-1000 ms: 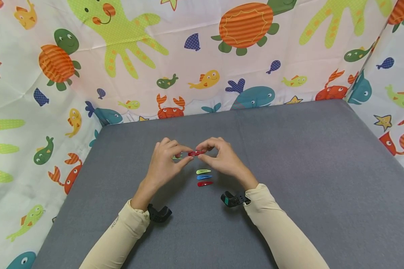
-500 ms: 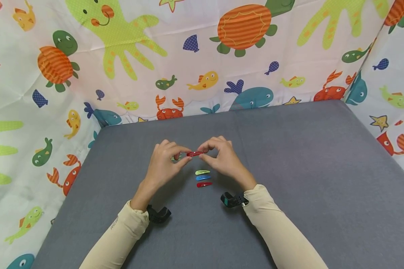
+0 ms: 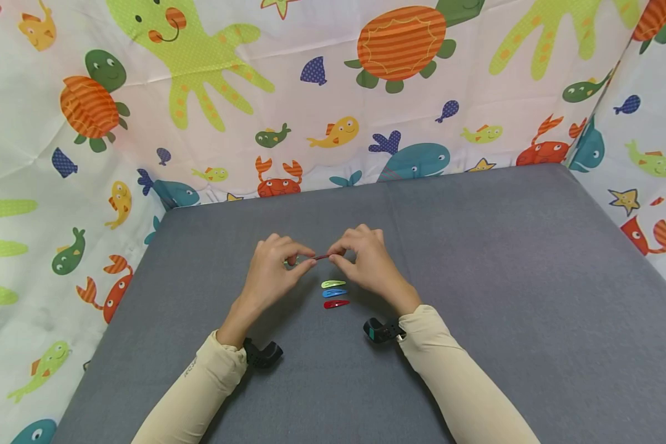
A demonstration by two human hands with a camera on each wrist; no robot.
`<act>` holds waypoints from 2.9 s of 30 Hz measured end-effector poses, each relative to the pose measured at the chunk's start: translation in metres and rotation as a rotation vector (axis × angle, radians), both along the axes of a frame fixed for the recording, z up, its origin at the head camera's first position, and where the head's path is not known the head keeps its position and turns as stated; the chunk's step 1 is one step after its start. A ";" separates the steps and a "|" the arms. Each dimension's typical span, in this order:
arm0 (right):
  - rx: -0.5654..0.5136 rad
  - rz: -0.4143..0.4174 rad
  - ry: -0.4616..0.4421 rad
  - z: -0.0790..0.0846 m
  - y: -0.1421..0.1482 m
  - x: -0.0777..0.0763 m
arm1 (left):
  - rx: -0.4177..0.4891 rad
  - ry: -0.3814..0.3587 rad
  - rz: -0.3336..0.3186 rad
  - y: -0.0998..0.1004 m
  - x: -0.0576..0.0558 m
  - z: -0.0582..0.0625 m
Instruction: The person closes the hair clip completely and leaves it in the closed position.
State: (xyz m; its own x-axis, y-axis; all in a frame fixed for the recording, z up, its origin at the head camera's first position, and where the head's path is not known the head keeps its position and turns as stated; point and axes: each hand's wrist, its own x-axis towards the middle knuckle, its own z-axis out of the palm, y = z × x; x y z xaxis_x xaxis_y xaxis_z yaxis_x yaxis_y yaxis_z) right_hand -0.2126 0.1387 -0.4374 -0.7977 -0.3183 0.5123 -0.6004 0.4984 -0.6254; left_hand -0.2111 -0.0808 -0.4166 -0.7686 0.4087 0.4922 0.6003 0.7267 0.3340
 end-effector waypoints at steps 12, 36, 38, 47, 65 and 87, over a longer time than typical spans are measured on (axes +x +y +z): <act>0.043 -0.020 0.019 -0.007 -0.001 -0.002 | -0.009 -0.063 0.003 -0.001 -0.002 -0.007; 0.007 -0.032 0.089 -0.005 -0.004 -0.002 | 0.066 -0.294 -0.014 -0.004 0.001 -0.004; 0.003 -0.032 0.095 -0.005 -0.004 -0.001 | 0.069 -0.310 -0.020 -0.004 0.000 -0.004; -0.001 -0.028 0.103 -0.003 -0.004 0.000 | 0.111 -0.384 -0.024 -0.005 -0.001 -0.006; 0.000 -0.011 0.027 -0.005 -0.004 0.001 | 0.043 -0.249 -0.022 -0.003 -0.001 -0.005; 0.044 -0.028 0.013 -0.009 0.000 -0.001 | -0.062 -0.083 -0.008 -0.002 -0.004 -0.013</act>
State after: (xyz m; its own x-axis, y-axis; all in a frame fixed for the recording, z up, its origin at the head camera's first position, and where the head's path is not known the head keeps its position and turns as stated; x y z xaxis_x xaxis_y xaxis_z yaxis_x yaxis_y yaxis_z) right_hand -0.2137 0.1384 -0.4459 -0.7999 -0.3181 0.5089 -0.5939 0.5421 -0.5945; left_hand -0.2149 -0.0830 -0.4298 -0.8022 0.4427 0.4007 0.5784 0.7429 0.3369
